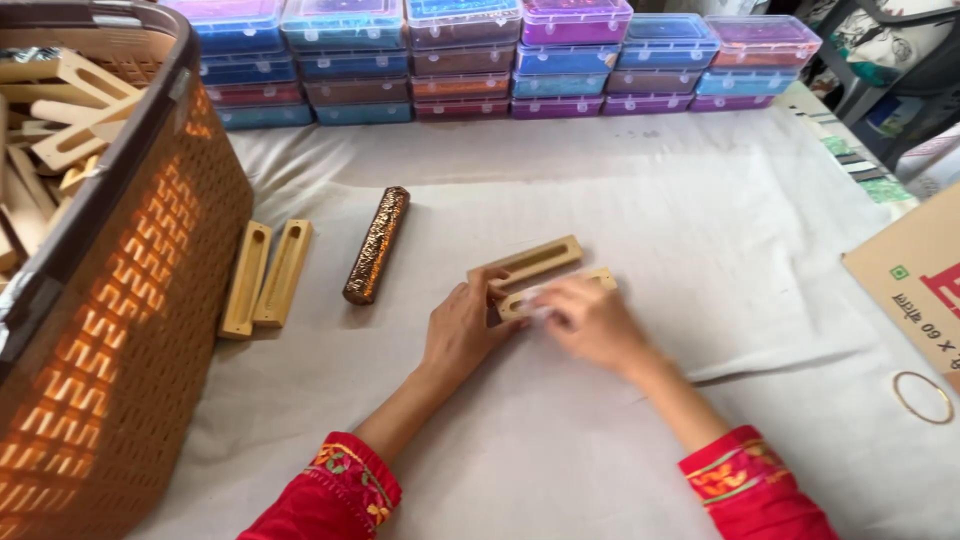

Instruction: Cleaning and wiping small wooden parts in a workspace.

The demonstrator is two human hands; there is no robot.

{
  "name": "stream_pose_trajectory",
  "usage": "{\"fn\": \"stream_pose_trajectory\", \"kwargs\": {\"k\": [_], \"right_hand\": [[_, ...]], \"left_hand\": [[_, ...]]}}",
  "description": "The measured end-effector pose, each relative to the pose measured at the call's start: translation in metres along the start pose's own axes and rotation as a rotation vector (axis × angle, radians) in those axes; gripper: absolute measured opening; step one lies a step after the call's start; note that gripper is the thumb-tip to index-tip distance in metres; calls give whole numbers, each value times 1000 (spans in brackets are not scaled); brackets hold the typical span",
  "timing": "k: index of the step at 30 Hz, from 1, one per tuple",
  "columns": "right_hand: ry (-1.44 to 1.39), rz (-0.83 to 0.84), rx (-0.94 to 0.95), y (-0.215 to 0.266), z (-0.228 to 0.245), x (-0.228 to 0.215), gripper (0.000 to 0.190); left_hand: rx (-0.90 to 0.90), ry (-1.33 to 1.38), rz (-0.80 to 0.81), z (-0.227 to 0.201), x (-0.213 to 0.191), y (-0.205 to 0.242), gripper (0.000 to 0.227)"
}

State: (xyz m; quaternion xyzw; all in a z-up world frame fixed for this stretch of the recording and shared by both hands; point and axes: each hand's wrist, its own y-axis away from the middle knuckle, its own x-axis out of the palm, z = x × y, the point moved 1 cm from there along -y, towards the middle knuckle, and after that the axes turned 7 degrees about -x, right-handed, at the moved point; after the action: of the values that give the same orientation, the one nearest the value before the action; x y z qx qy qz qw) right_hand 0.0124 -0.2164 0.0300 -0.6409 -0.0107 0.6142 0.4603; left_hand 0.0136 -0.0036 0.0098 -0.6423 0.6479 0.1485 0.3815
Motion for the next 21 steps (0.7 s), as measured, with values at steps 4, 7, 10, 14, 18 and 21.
{"fn": "stream_pose_trajectory", "kwargs": {"k": [4,7,10,14,18,21], "right_hand": [[81,129,-111,-7,13,5,20],[153,59,-137,-4,-13,-21,21],[155,139,257,0,-25,-37,15],[72,107,28,-4,1,-6,18],[39,134,-66,-6,2,5,23],[55,256,258,-5,-21,-21,22]], "left_hand": [[24,26,14,4,4,3,61],[-22,41,42,-1,-1,1,67],[-29,68,84,-4,-3,0,74],[-32,78,104,-5,-4,1,76],[68,16,74,-2,-2,4,74],[72,93,76,-7,-5,2,75]]}}
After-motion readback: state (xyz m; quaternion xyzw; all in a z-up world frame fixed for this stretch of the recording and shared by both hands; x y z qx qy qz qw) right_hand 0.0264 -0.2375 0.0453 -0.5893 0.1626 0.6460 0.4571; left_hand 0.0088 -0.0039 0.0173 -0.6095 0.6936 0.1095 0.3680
